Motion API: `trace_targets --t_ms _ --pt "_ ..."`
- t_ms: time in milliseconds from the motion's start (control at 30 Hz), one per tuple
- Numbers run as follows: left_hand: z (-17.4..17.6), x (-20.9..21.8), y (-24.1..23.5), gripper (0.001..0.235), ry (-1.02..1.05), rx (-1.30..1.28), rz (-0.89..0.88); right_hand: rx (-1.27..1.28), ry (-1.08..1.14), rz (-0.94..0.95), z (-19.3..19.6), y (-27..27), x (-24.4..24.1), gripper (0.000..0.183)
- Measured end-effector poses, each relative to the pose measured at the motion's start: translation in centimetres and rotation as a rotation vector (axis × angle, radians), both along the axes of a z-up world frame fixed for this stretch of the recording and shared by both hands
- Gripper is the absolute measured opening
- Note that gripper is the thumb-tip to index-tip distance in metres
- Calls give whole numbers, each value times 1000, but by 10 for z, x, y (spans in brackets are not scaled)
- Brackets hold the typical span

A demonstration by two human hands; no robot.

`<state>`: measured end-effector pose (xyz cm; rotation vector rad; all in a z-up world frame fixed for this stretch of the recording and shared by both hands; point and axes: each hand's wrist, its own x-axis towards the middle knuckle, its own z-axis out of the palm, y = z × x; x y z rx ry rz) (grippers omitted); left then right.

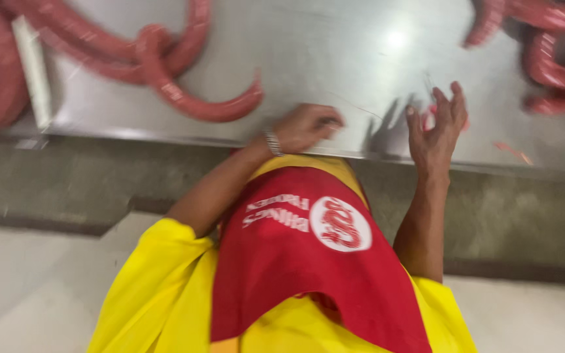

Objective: The person sections long meat links by hand, tying string around the casing to form individual pieces and cutting the excess string with scissors.

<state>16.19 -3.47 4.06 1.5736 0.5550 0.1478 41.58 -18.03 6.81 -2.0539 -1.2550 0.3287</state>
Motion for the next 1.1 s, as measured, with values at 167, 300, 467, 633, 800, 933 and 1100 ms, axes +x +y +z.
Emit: trace_targets --t_ms 167,300,467,633,800,933,1100 --pt "28 -22 0 26 -312 178 171 -82 772 499 15 33 -88 46" --pt "33 -69 5 28 -53 -10 243 -180 635 427 22 37 -88 30" --pt "22 -90 -31 27 -120 -92 361 -309 711 644 49 53 -114 24" --pt "12 -110 -47 46 -509 -331 606 -375 569 618 59 76 -118 26" --pt "23 -124 -41 71 -475 -109 553 -450 641 631 54 83 -119 25" --pt "30 -92 -39 64 -295 80 422 -455 624 627 42 79 -113 24" --pt "17 -92 -32 31 -102 -75 328 -432 639 503 38 67 -93 25"
